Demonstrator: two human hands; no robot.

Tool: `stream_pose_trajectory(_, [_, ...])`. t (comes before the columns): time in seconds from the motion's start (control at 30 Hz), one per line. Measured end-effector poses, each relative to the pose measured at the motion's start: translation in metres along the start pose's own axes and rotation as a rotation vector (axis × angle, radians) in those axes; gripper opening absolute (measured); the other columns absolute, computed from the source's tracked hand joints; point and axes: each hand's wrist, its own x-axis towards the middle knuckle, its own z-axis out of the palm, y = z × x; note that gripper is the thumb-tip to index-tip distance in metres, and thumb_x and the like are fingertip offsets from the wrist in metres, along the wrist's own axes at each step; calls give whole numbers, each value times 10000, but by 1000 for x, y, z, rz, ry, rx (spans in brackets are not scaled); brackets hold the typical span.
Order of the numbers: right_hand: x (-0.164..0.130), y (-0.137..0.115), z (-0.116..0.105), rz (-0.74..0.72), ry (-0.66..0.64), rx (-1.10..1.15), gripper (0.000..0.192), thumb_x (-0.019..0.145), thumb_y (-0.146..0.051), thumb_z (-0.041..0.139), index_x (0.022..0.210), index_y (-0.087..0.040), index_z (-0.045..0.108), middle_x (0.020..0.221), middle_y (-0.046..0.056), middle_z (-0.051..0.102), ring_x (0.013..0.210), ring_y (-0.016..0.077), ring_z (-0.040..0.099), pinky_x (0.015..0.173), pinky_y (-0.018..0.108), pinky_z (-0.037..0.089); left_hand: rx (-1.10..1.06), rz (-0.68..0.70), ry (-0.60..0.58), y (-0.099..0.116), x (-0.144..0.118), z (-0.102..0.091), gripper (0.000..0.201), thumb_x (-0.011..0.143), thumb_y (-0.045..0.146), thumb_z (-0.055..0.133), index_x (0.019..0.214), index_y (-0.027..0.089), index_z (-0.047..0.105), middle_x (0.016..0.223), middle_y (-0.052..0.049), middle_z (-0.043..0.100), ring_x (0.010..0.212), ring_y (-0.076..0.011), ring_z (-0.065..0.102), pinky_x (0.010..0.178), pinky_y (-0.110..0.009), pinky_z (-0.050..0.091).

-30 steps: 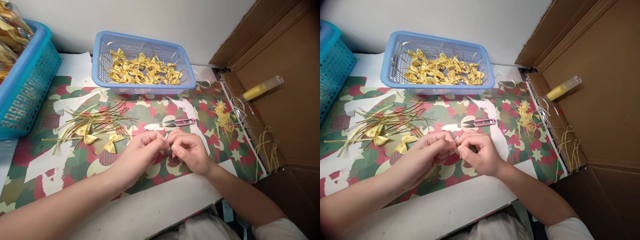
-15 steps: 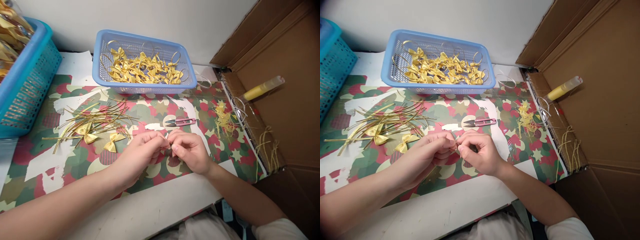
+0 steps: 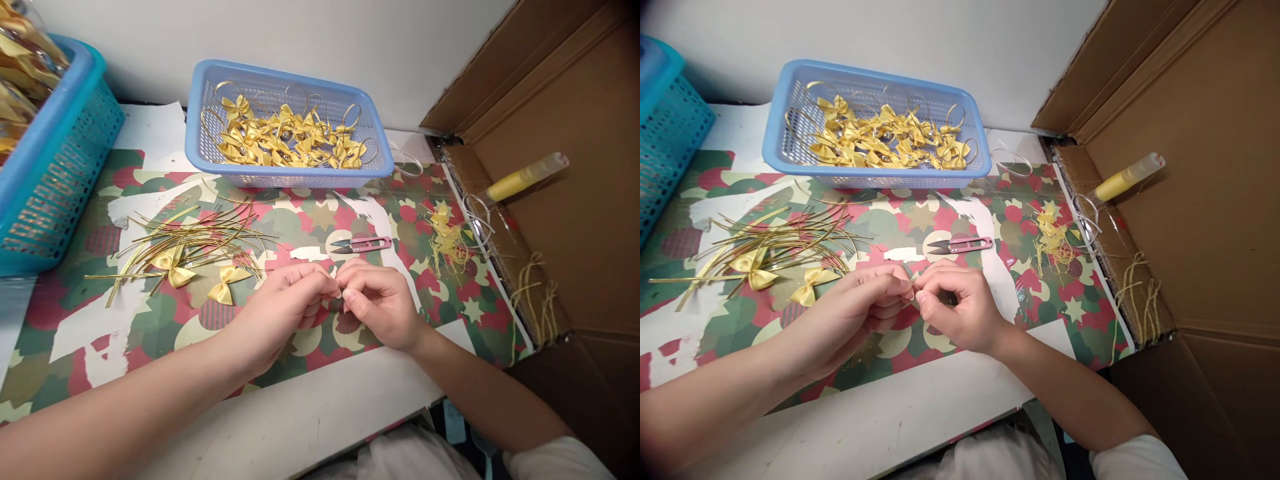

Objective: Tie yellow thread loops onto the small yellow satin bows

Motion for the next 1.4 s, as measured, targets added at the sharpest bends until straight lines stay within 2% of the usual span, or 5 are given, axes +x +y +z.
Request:
stream_pose_trajectory(0.17, [0, -1, 2, -65, 34, -26, 251, 800, -103, 542, 571, -199, 508, 603, 2, 618, 668, 138, 593, 679, 301, 505, 0, -3, -8, -1, 1, -1, 251, 674, 271, 592, 538, 182, 401, 467, 85, 249, 449, -50, 202, 415, -186, 188])
stream_pose_trajectory(0.47, [0, 0, 3, -84, 59, -32, 248, 781, -69, 540, 567, -192, 509, 612, 5, 625, 659, 132, 592, 657, 288, 508, 3, -4, 2, -1, 0, -1, 243, 676, 276, 594, 545, 181, 412, 464, 84, 266, 450, -50, 216, 423, -186, 206])
stream_pose_trajectory(1.4, [-1, 4, 2, -75, 34, -12, 244, 821, -106, 554, 590, -185, 542, 645, 11, 640, 703, 139, 614, 713, 313, 511, 11, 5, 24, -5, 1, -3, 236, 673, 290, 591, 551, 178, 423, 457, 85, 278, 439, -44, 224, 407, -167, 217])
